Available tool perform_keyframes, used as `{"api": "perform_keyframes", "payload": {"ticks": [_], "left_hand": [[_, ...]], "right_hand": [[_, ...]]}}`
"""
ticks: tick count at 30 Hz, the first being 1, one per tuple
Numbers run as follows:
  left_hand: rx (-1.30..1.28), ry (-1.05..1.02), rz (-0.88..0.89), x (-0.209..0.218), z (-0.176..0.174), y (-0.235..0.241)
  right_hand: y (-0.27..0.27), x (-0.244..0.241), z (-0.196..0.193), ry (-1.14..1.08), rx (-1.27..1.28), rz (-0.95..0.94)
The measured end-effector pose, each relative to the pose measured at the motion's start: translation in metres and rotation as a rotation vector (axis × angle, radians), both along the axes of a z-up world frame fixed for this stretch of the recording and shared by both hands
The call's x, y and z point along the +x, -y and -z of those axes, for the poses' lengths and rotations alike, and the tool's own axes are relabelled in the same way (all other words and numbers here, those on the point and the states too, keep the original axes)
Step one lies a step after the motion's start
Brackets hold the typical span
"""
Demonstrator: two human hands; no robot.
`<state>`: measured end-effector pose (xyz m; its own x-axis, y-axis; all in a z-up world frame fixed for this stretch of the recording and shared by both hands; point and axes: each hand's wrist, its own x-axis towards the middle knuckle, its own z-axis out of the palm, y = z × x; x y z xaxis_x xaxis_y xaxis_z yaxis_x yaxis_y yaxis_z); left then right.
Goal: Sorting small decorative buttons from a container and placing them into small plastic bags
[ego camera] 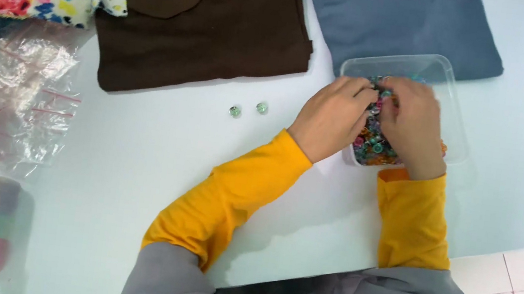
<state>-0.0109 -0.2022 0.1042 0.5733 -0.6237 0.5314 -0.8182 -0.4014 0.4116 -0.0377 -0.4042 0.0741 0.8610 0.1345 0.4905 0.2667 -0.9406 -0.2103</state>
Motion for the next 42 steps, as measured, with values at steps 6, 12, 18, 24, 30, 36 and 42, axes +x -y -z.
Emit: {"api": "perform_keyframes", "payload": {"ticks": [6,12,18,24,30,36,42], "left_hand": [[0.440,-0.114,-0.084,0.045,0.063,0.072],[0.574,-0.042,-0.169,0.041,0.073,0.073],[0.531,0.006,-0.247,0.053,0.101,0.077],[0.519,-0.261,-0.167,0.074,0.081,0.053],[0.354,-0.220,-0.131,0.064,0.044,0.037],[0.366,-0.283,-0.108,0.051,0.024,0.031],[0.371,-0.270,-0.101,0.042,0.019,0.032]], "right_hand": [[-0.015,-0.011,-0.029,-0.534,0.185,-0.035],[-0.012,-0.006,-0.030,-0.588,0.194,0.009],[0.001,-0.009,-0.020,-0.527,0.447,0.048],[-0.002,-0.007,-0.024,-0.456,0.676,-0.051],[0.004,-0.005,-0.023,-0.371,0.736,-0.075],[0.004,-0.007,-0.018,-0.260,0.683,-0.018],[0.006,-0.004,-0.009,-0.352,0.404,-0.054]]}}
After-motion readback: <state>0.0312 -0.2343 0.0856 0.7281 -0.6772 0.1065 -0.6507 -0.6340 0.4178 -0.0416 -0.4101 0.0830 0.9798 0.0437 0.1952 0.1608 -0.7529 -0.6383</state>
